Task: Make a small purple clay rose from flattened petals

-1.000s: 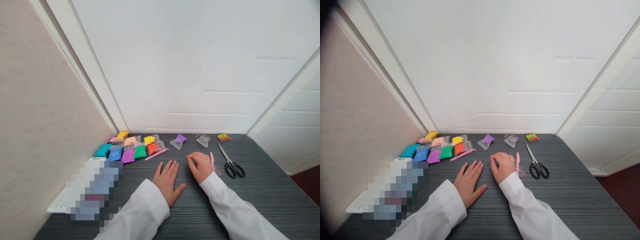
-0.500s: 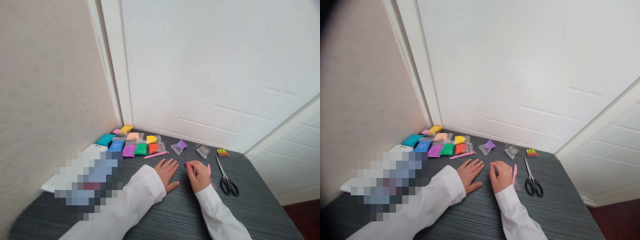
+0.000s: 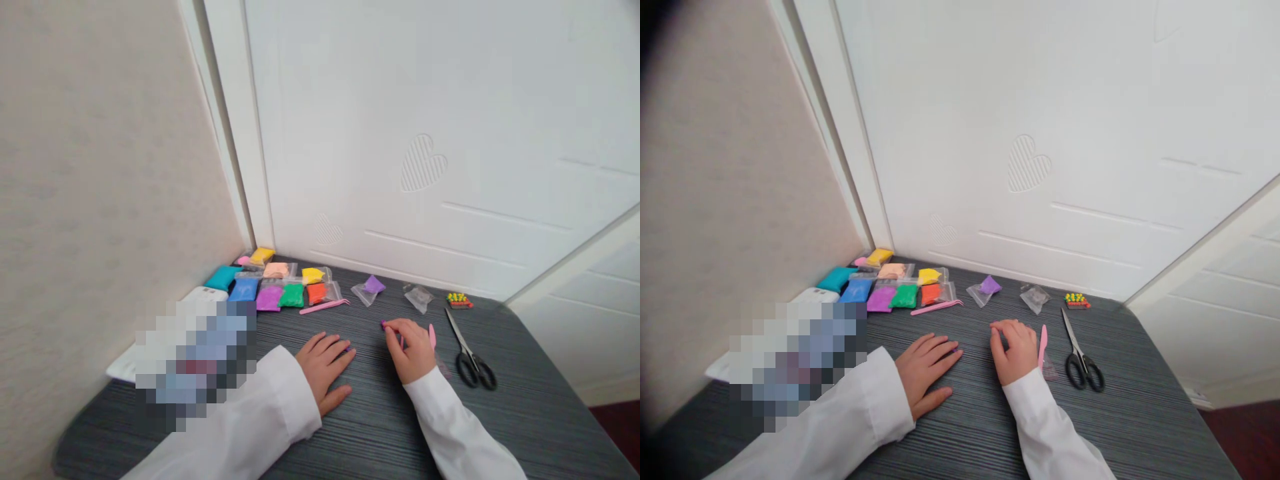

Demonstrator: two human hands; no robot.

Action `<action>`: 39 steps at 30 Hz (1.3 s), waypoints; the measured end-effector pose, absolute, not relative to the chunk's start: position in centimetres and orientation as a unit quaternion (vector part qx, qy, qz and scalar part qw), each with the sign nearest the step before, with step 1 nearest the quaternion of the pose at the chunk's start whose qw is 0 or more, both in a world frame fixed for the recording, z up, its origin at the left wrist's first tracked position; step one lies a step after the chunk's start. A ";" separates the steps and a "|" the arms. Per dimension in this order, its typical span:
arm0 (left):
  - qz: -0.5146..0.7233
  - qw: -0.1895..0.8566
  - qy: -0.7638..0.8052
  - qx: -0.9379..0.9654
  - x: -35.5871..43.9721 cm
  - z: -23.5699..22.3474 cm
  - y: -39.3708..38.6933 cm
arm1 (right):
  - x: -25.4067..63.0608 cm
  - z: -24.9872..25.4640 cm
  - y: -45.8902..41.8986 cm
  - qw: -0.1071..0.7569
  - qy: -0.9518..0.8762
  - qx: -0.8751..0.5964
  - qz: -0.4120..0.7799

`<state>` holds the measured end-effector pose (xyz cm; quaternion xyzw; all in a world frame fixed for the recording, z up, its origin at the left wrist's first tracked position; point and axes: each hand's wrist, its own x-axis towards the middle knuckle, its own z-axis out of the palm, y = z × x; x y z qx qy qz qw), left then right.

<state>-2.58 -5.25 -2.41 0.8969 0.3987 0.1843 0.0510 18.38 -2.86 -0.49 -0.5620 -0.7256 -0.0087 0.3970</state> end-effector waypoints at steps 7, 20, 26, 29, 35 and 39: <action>0.212 0.074 0.385 0.895 -2.7 -1.8 -5.4 | 18.3 0.1 -3.1 0.394 -0.723 -0.567 -0.006; 0.217 0.125 0.413 0.876 -2.3 -0.5 -2.2 | 18.5 0.5 -3.2 0.371 -0.732 -0.572 0.013; 0.210 0.136 0.419 0.873 -2.2 -0.4 -2.1 | 18.5 0.4 -3.2 0.367 -0.732 -0.574 0.024; 0.209 0.127 0.429 0.870 -2.3 -0.4 -2.1 | 18.5 0.4 -3.2 0.365 -0.732 -0.574 0.027; 0.201 0.082 0.412 0.885 -2.7 -0.3 -3.1 | 18.5 0.5 -3.2 0.367 -0.731 -0.575 0.026; 0.158 0.004 0.390 0.907 -2.8 -0.8 -4.4 | 18.5 0.6 -3.3 0.366 -0.729 -0.577 0.036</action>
